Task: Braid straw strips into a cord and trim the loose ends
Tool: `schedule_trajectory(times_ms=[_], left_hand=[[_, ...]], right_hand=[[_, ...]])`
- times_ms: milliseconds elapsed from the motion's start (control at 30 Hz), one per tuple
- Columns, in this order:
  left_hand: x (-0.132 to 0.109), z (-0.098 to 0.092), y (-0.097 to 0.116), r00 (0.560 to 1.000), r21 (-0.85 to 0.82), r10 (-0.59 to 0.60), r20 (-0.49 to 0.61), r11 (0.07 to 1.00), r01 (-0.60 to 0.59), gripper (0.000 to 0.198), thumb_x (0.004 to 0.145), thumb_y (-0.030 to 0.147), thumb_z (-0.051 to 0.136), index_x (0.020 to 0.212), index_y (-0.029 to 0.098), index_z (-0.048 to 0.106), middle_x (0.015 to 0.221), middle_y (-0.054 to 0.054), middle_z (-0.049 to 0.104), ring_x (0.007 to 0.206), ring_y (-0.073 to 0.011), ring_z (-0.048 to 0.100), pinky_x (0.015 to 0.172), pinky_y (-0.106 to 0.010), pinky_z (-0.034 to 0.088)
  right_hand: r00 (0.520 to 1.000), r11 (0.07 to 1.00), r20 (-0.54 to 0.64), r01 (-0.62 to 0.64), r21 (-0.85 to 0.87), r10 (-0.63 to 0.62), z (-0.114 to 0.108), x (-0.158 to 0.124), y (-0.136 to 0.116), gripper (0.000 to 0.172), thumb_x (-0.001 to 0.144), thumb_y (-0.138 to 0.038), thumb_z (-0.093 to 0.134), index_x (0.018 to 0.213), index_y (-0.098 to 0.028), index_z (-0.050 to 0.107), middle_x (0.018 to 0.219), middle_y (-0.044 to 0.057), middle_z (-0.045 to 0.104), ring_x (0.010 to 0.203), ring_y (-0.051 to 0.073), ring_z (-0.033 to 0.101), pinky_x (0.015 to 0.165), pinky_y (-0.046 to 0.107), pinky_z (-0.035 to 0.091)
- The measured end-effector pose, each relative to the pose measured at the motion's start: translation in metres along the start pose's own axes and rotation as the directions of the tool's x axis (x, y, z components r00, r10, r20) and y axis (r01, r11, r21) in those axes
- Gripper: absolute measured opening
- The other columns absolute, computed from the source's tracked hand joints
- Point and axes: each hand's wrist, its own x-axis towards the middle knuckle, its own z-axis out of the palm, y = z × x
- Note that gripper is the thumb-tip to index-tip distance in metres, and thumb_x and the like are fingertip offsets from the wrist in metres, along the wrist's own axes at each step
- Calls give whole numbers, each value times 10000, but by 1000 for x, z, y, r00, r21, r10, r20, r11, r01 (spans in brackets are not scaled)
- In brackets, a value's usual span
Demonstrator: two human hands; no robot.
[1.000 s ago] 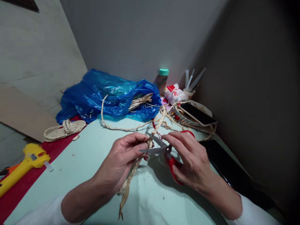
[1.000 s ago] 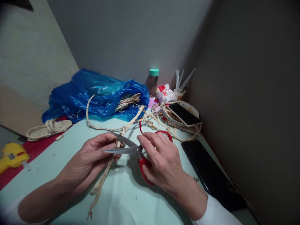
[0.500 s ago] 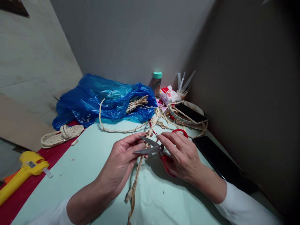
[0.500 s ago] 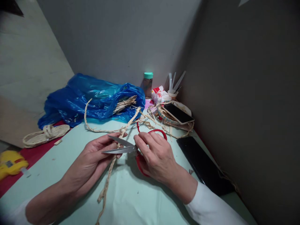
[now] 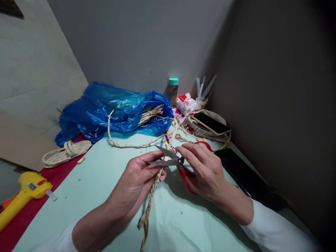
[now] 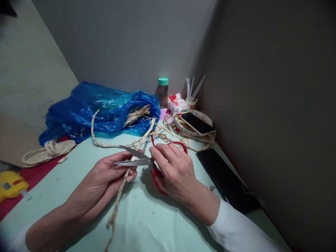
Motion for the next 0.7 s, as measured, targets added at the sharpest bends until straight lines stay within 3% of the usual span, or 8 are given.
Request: schedule_trajectory(times_ms=[100, 300, 433, 567, 700], left_hand=[[0, 0, -1, 1000, -1, -9, -21, 1000, 9, 197, 796, 82, 683, 974, 153, 730, 899, -33, 651, 705, -70, 534, 673, -167, 469], [-2, 0, -3, 998, 48, -30, -54, 998, 33, 181, 809, 136, 700, 989, 148, 709, 822, -25, 635, 714, -79, 551, 671, -172, 468], [-4, 0, -2, 995, 51, -82, -61, 995, 86, 125, 797, 130, 707, 921, 125, 692, 841, -30, 636, 679, -70, 556, 658, -171, 470], [-2, -3, 1, 999, -29, 1, -33, 1000, -2, 99, 820, 87, 663, 905, 129, 694, 804, -20, 613, 675, -68, 558, 662, -174, 484], [2, -3, 3, 999, -144, 50, -8, 988, -50, 202, 833, 21, 613, 959, 152, 704, 783, -27, 617, 658, -69, 565, 640, -178, 491]], right_hand=[[996, 988, 53, -77, 131, 70, 0, 1, -3, 479, 690, -53, 554, 1154, -169, 544, 1084, 117, 627, 922, 246, 589, 761, 380, 503], [989, 967, 20, -149, 208, 148, -3, 4, -3, 454, 686, -38, 524, 1115, -183, 550, 1046, 101, 623, 925, 236, 584, 767, 363, 507], [985, 969, 15, -175, 177, 175, -5, 5, 1, 427, 689, -35, 527, 1096, -162, 561, 1055, 115, 624, 943, 241, 589, 777, 364, 508], [988, 980, -15, -149, 131, 152, -6, 5, 4, 468, 661, -29, 553, 1110, -158, 574, 1067, 111, 634, 932, 239, 593, 783, 365, 508], [994, 993, -43, -100, 67, 103, -9, 5, 8, 483, 657, -12, 549, 1121, -143, 579, 1035, 115, 641, 894, 233, 593, 747, 358, 513]])
